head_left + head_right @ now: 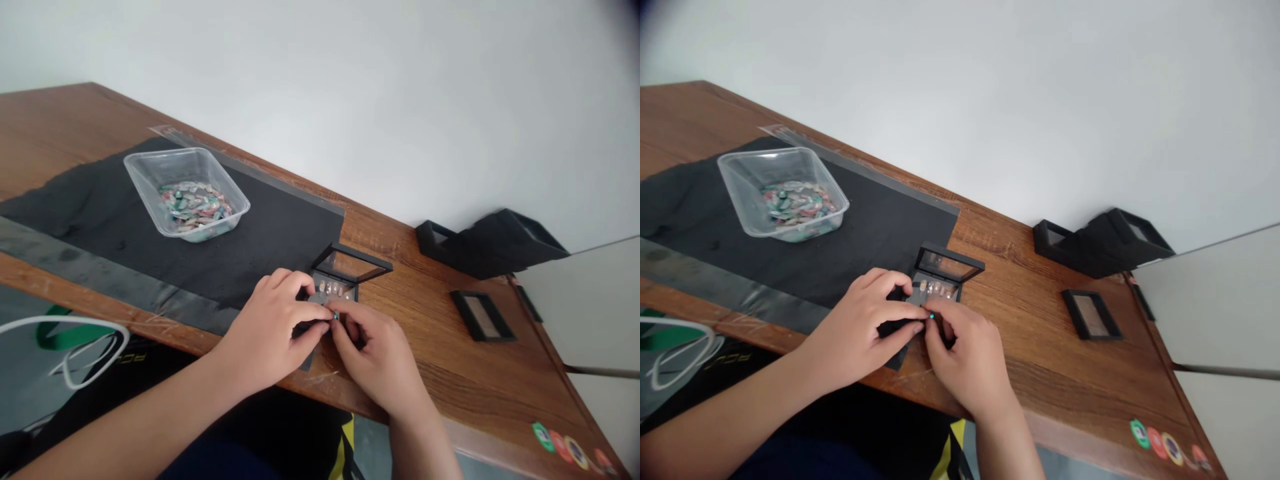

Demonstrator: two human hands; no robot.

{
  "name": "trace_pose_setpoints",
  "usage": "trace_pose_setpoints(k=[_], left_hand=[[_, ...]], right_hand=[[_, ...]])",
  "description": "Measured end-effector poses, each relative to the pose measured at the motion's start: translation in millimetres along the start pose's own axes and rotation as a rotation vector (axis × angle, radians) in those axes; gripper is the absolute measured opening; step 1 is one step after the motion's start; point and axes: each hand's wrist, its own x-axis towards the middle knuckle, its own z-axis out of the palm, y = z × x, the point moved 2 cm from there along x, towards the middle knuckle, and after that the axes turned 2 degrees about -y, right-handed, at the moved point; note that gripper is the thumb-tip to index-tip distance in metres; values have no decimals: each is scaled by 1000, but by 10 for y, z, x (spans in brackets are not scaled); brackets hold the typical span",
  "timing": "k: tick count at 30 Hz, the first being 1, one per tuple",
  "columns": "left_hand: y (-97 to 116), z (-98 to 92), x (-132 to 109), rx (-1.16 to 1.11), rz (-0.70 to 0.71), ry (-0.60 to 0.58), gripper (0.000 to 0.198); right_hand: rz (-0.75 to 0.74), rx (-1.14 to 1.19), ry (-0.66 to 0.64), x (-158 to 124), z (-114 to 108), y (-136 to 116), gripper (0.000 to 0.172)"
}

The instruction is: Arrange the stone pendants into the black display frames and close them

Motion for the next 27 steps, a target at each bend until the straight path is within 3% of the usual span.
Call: trace_pose_setpoints(k=[6,22,27], left_hand=[[13,5,-16,10,-8,1,18],[-1,4,5,32,-83,129,21],[6,8,16,31,-75,109,18]], right_hand=[[15,0,-11,-3,-16,-14,15],[143,123,22,-2,34,115,15],[152,99,50,4,41,109,12]])
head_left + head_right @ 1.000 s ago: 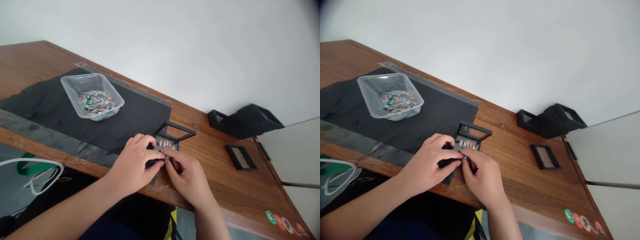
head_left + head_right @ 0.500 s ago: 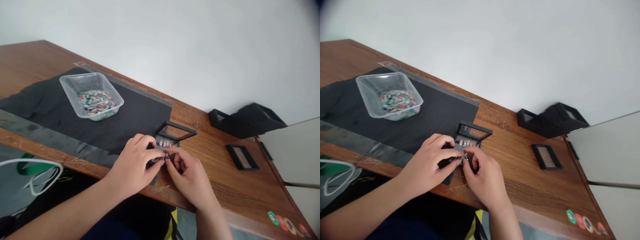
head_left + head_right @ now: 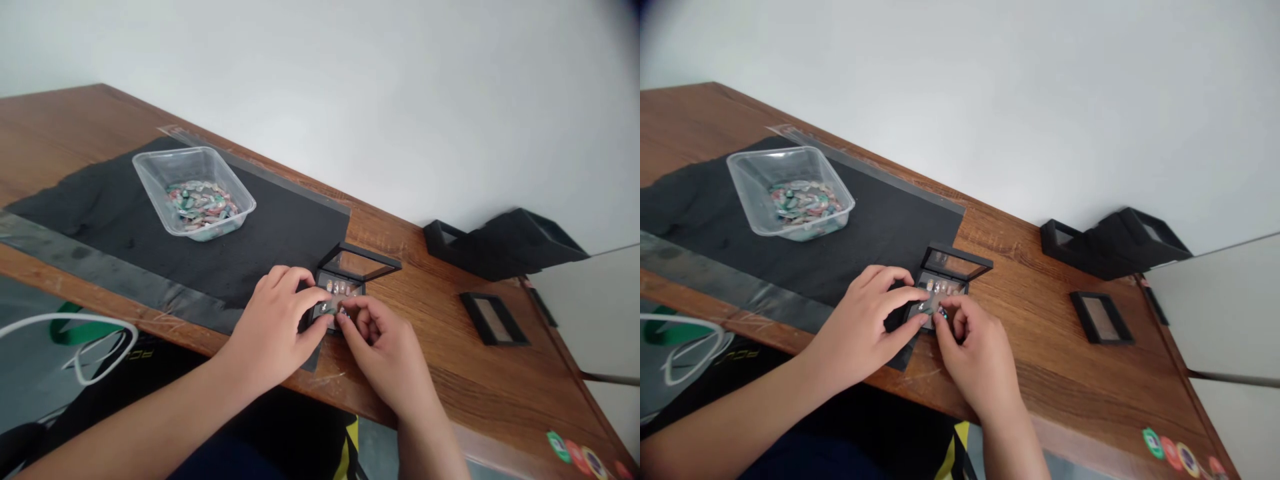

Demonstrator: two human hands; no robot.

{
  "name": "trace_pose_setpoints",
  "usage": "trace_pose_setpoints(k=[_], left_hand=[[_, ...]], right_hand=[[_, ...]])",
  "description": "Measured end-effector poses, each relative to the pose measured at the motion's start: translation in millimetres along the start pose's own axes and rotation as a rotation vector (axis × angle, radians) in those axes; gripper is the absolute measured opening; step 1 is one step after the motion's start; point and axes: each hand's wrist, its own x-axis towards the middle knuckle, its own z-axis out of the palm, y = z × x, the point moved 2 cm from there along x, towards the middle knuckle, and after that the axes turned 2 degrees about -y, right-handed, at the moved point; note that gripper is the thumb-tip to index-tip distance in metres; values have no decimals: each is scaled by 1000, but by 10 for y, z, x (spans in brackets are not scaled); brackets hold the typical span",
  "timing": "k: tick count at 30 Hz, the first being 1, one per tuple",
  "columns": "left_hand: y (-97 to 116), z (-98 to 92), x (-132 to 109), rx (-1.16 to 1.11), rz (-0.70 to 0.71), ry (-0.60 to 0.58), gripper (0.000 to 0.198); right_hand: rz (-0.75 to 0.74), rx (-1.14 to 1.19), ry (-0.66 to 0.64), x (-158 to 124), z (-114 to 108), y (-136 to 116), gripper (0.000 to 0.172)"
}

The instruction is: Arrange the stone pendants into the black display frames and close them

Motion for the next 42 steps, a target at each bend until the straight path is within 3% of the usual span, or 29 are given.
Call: trace_pose_setpoints(k=[11,15,21,42], left_hand=[[8,-6,2,3,-1,-31,18],[2,-9,-3,-8,-10,-36,17],[-32,-50,12,-127,-64,-34,21],[-22,-18,25,-111,-34,-23,19]], right_hand=[[18,59,24,-6,3,27,9],[22,39,29,6,15,29,15],[12,-3,54,15,23,16,14],[-12,-5,4,1,17,-4,17]])
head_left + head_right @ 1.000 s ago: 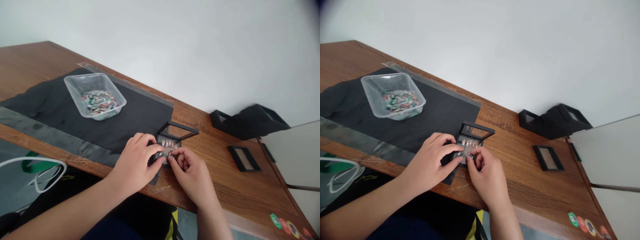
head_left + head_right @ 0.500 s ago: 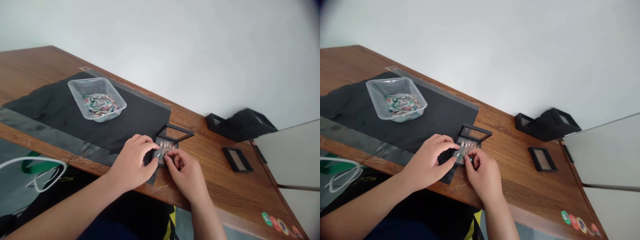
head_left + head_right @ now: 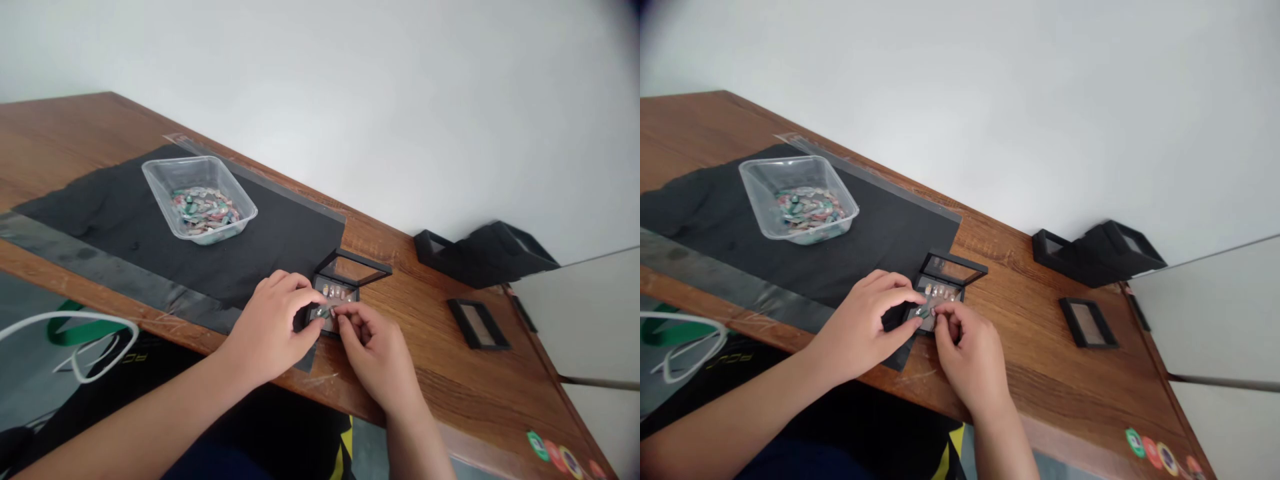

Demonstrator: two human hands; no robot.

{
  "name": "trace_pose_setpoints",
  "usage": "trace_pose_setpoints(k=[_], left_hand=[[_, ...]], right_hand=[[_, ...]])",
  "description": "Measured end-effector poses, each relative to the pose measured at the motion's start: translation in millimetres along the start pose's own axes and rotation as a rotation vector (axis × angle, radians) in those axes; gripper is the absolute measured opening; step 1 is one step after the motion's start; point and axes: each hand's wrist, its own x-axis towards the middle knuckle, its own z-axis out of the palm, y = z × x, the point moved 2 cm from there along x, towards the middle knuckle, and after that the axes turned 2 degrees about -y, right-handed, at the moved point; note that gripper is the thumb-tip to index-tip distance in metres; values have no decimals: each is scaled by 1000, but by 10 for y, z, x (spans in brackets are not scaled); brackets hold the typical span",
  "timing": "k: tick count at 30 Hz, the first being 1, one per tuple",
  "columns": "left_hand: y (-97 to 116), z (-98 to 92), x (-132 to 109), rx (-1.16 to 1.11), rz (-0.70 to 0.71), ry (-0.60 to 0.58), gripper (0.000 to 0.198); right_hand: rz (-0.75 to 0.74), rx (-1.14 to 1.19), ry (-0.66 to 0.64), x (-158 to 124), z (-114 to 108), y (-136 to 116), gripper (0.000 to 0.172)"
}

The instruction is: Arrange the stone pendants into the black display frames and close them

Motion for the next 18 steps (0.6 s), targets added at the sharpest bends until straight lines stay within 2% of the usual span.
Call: trace_pose_setpoints(k=[4,14,18], left_hand=[[21,-11,18,-17,-22,0,11],[15,-1,8,7,-9,7,16],[24,-1,16,26,-16,-5,9]], right_hand=[[-9,-31,-2,2,5,5,14],[-21,-68,4,-9,-3,-37,15],[-16,-60,23,-7,2,-52,16]])
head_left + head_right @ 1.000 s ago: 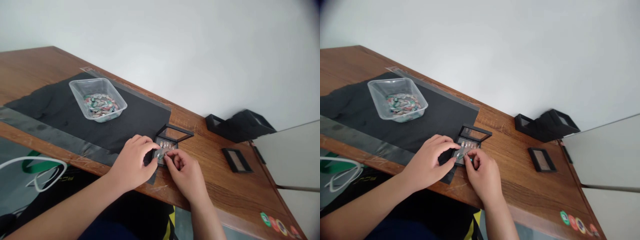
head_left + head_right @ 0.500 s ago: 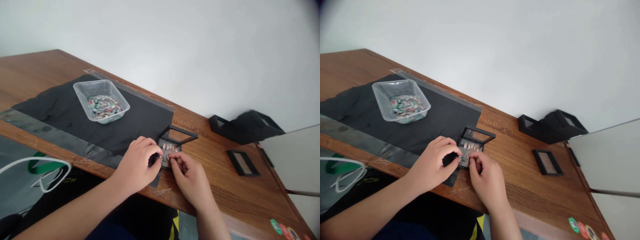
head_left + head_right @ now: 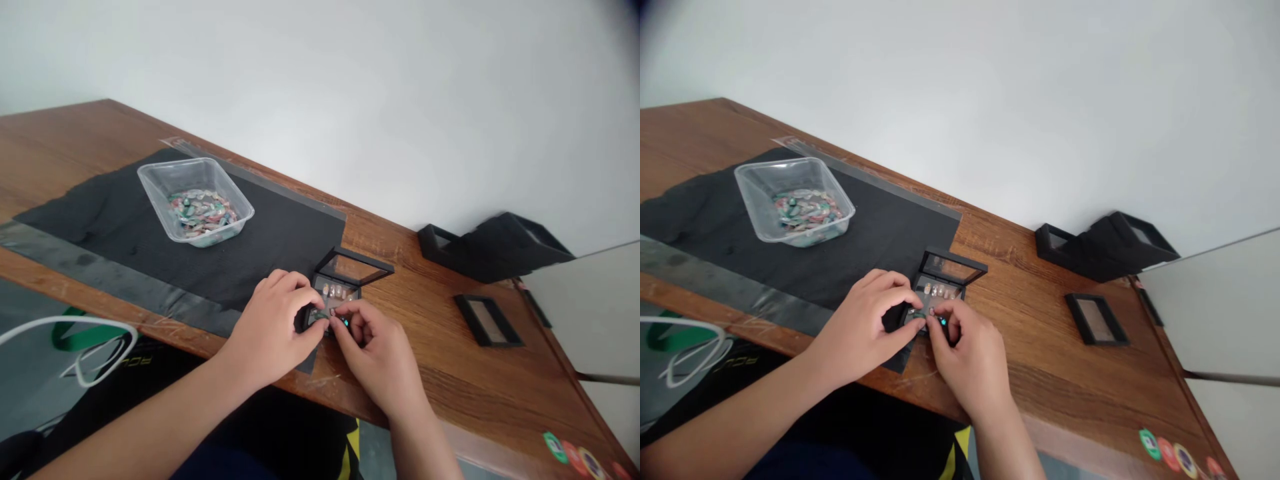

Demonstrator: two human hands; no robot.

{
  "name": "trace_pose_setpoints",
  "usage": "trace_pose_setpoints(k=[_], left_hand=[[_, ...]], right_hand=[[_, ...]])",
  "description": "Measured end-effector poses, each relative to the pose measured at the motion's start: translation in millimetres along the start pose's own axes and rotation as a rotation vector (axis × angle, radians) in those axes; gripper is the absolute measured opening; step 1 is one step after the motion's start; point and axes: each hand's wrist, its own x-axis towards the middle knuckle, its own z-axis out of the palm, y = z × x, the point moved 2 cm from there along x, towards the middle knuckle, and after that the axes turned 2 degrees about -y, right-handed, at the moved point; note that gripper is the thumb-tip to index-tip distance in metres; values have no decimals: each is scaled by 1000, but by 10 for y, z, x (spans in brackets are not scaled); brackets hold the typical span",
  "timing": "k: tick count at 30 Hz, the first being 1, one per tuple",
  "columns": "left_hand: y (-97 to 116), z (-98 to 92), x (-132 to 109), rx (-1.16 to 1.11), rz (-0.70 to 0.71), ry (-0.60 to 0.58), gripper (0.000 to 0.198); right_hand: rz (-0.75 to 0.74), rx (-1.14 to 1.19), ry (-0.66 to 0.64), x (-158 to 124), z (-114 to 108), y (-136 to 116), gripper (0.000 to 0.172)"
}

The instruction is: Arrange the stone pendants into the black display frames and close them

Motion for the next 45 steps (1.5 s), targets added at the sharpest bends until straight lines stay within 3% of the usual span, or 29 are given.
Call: trace_pose_setpoints(k=[10,21,28,31,45], left_hand=[[22,55,40,47,-43,7,2],[57,106,69,138,0,53,15],[-8,-22,30,-68,4,26,6],[-43,-60,19,-127,1,10,19],[-12,-8,-27,86,55,17,19]], right_hand=[[22,-29,3,3,2,2,17],[-8,-26,-11,4,-5,-11,17],[-12,-5,2,1,-9,0,23],[-33,-10,3,5,-14,-10,29],[-40,6,11,5,-3,15,24]])
